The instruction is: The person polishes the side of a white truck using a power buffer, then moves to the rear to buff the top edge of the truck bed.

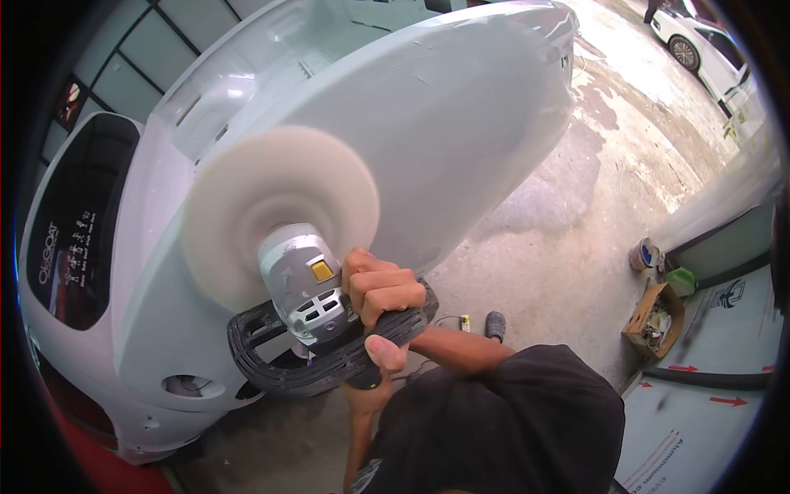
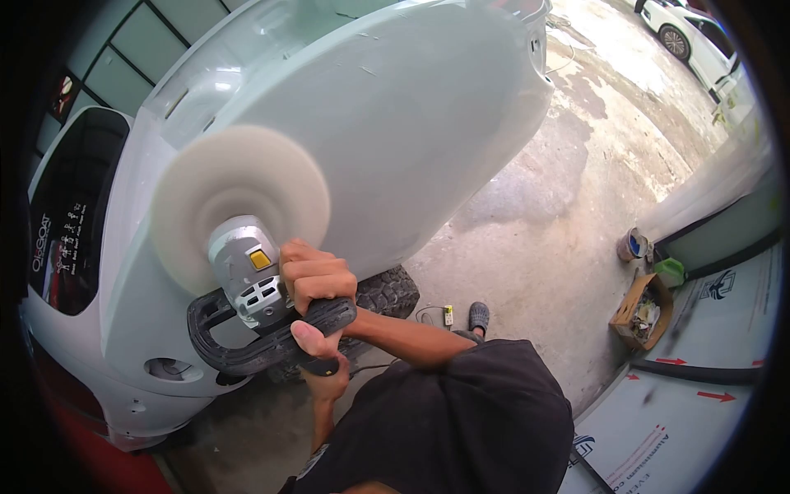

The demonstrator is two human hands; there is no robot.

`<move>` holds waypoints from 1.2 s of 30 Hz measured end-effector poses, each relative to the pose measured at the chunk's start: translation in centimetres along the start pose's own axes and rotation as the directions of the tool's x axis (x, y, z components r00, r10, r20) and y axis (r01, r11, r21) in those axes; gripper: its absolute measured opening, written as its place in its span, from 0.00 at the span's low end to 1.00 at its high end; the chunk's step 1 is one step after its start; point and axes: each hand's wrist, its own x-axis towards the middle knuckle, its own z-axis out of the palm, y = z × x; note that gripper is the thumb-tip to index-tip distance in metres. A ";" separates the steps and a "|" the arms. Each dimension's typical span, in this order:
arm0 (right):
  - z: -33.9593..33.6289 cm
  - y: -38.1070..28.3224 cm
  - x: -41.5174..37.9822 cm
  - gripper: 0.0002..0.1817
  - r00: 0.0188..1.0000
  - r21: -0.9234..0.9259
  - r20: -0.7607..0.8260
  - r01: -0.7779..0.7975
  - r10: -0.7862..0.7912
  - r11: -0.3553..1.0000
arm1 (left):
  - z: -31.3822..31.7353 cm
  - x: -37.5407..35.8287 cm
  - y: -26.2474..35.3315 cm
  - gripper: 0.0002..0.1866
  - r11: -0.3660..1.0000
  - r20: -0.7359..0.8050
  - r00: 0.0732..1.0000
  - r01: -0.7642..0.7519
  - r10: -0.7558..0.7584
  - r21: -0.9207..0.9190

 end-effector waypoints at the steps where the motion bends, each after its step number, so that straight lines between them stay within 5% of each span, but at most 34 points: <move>1: -1.0 -0.3 0.5 0.18 1.000 -0.010 -0.010 -0.005 0.005 1.000 | 0.9 0.1 0.5 0.10 1.000 0.008 1.000 0.021 -0.021 -0.007; 8: -8.6 -1.6 4.0 0.22 0.994 -0.120 -0.110 -0.005 -0.009 0.993 | 7.1 1.9 2.6 0.09 0.995 0.199 0.975 0.100 -0.102 0.019; 17: -17.4 -3.0 8.1 0.19 0.989 -0.120 -0.144 -0.043 0.025 0.992 | 15.9 4.8 7.0 0.08 0.997 0.188 0.980 -0.066 0.059 0.031; 19: -18.9 -2.7 8.8 0.19 0.987 -0.126 -0.161 -0.020 0.000 0.992 | 17.1 4.8 6.9 0.13 1.000 0.261 0.965 0.021 -0.024 0.014; 25: -22.9 -4.4 10.7 0.21 0.970 -0.152 -0.195 -0.173 0.142 0.973 | 21.1 6.6 9.1 0.16 1.000 0.301 0.953 0.011 -0.013 0.007; 28: -24.4 -4.7 11.5 0.18 0.964 -0.151 -0.218 -0.186 0.151 0.971 | 22.3 8.7 12.1 0.19 0.997 0.245 0.969 0.003 0.016 -0.078; 36: -23.9 -3.5 10.2 0.18 0.939 -0.114 -0.342 -0.093 0.049 0.989 | 19.3 9.7 10.5 0.23 0.988 0.386 0.915 0.150 -0.121 -0.047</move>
